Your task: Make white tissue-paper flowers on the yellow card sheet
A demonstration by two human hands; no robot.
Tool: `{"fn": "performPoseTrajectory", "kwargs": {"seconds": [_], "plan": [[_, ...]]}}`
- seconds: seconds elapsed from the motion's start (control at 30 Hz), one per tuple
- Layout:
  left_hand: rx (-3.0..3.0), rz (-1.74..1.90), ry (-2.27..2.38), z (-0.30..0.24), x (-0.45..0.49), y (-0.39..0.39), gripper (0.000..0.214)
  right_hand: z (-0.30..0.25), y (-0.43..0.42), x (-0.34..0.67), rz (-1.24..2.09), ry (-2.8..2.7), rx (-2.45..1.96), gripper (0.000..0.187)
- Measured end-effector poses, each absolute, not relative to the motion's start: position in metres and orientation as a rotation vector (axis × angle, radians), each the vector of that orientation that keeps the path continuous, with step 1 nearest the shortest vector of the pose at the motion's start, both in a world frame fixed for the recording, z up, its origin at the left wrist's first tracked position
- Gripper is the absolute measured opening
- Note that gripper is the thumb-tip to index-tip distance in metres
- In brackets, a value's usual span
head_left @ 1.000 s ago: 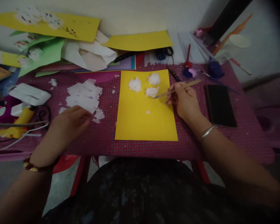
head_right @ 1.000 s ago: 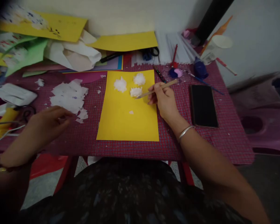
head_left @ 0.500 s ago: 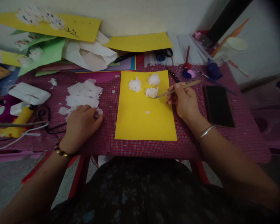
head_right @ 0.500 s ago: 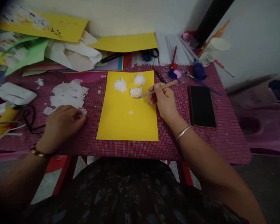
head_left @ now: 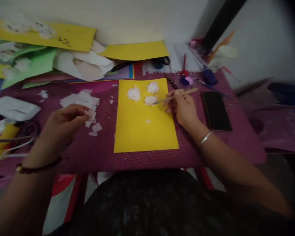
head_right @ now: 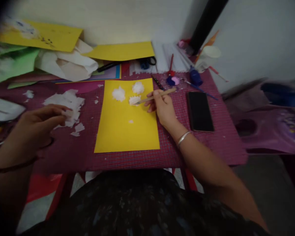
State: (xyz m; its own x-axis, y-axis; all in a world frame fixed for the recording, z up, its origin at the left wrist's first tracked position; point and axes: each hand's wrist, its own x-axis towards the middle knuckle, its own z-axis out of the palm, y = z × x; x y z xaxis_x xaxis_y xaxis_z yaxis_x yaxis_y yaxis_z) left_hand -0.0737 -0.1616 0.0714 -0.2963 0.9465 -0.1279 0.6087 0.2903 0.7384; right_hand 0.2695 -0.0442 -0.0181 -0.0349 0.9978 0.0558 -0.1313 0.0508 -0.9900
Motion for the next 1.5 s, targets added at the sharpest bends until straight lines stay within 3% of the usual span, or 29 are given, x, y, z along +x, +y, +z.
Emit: {"fn": "performPoseTrajectory", "kwargs": {"seconds": [0.2, 0.3, 0.43, 0.67, 0.97, 1.2, 1.4, 1.5], "plan": [[1.473, 0.814, 1.655, 0.073, -0.015, -0.094, 0.012, -0.016, -0.044, 0.271, 1.181, -1.242, -1.062, 0.05], [1.382, 0.904, 1.387, 0.059, 0.014, -0.055, 0.022, -0.018, -0.046, 0.271, 1.133, -1.313, -1.008, 0.047], [1.24, 0.939, 1.281, 0.031, 0.029, -0.026, 0.02, -0.022, -0.051, 0.271, 1.112, -1.455, -0.961, 0.047], [1.147, 0.961, 1.328, -0.008, 0.013, -0.022, 0.025, -0.029, -0.052, 0.272, 1.036, -1.635, -0.992, 0.048], [1.326, 0.851, 1.318, -0.006, 0.009, -0.022, 0.017, -0.025, -0.052, 0.27, 1.036, -1.572, -0.992, 0.054], [1.328, 0.861, 1.351, -0.009, 0.009, -0.02, 0.021, -0.031, -0.05, 0.271, 1.028, -1.649, -0.943, 0.042], [1.272, 0.954, 1.291, -0.009, 0.013, -0.019, 0.033, -0.034, -0.047, 0.27, 1.04, -1.61, -0.996, 0.043], [1.344, 0.876, 1.297, -0.007, 0.013, -0.02, 0.026, -0.032, -0.047, 0.27, 1.047, -1.6, -0.991, 0.041]]}}
